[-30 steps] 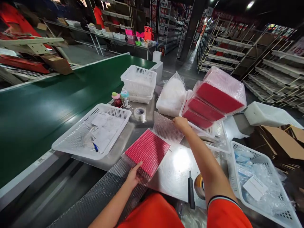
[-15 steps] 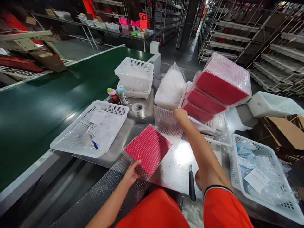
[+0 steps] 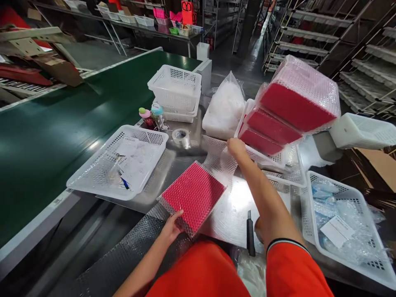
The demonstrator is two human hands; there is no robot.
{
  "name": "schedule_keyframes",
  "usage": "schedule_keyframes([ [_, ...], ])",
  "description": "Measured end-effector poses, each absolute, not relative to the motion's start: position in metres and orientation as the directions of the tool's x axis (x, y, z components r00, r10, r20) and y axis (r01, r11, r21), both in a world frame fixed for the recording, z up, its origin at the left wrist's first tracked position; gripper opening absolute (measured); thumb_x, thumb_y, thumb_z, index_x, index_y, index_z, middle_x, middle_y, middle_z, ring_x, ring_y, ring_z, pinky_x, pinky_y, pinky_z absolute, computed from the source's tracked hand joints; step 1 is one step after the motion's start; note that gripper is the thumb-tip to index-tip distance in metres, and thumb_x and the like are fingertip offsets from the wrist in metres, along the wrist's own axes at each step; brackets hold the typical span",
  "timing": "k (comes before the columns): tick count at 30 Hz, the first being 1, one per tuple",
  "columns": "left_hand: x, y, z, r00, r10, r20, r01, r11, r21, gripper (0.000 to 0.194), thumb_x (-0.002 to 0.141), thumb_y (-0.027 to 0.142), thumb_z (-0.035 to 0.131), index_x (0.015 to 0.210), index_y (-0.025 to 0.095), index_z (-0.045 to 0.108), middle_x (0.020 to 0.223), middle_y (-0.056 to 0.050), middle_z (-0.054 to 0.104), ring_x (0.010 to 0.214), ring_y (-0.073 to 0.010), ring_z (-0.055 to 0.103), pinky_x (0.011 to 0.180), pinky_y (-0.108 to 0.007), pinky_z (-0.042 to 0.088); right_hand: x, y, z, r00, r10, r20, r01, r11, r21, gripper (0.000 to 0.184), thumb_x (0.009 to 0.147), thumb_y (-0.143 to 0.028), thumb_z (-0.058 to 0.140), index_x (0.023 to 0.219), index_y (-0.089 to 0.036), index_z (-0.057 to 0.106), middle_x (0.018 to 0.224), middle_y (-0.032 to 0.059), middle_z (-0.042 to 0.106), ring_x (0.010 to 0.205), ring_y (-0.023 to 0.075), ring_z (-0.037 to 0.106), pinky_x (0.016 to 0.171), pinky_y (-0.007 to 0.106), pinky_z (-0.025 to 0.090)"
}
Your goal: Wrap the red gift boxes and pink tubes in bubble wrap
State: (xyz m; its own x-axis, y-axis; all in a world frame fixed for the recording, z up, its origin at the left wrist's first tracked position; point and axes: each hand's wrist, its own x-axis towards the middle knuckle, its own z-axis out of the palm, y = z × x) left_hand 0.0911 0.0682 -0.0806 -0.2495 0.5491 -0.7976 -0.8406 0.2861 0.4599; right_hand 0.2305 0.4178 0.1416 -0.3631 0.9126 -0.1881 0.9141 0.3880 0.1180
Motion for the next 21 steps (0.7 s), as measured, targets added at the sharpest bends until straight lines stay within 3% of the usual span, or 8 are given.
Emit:
schedule_keyframes([
  [8, 0.089, 0.061, -0.085, -0.269, 0.532, -0.803, -0.824, 0.305, 0.478, 0.053, 0.054, 0.025, 0.091, 0.098, 0.021, 0.062, 0.083, 0.0, 0.073, 0.068, -0.018, 0.069, 0.061, -0.03, 0.053, 0.23, 0.419, 0.139, -0.368, 0.918, -0.149, 0.916, 0.385, 0.112, 0.047, 0.105, -0.031, 0.034, 0.125, -0.015, 0.073, 0.125, 0.0191, 0.073, 0.118, 0.03, 0.069, 0.094, 0.032, 0.053],
  [16, 0.08, 0.058, -0.078, -0.287, 0.558, -0.778, -0.853, 0.22, 0.472, 0.044, 0.061, 0.021, 0.086, 0.099, 0.02, 0.065, 0.087, -0.001, 0.076, 0.071, -0.0178, 0.071, 0.061, -0.028, 0.055, 0.233, 0.413, 0.141, -0.361, 0.921, -0.147, 0.917, 0.379, 0.126, 0.045, 0.105, -0.028, 0.035, 0.123, -0.013, 0.073, 0.123, 0.0208, 0.073, 0.115, 0.0307, 0.07, 0.092, 0.034, 0.054],
  [21, 0.069, 0.058, -0.088, -0.269, 0.561, -0.783, -0.846, 0.251, 0.47, 0.043, 0.064, 0.022, 0.087, 0.1, 0.02, 0.064, 0.085, -0.001, 0.075, 0.071, -0.0179, 0.071, 0.065, -0.03, 0.057, 0.232, 0.414, 0.14, -0.369, 0.919, -0.14, 0.916, 0.385, 0.115, 0.047, 0.106, -0.03, 0.033, 0.124, -0.013, 0.073, 0.124, 0.021, 0.073, 0.117, 0.0316, 0.069, 0.094, 0.036, 0.054],
])
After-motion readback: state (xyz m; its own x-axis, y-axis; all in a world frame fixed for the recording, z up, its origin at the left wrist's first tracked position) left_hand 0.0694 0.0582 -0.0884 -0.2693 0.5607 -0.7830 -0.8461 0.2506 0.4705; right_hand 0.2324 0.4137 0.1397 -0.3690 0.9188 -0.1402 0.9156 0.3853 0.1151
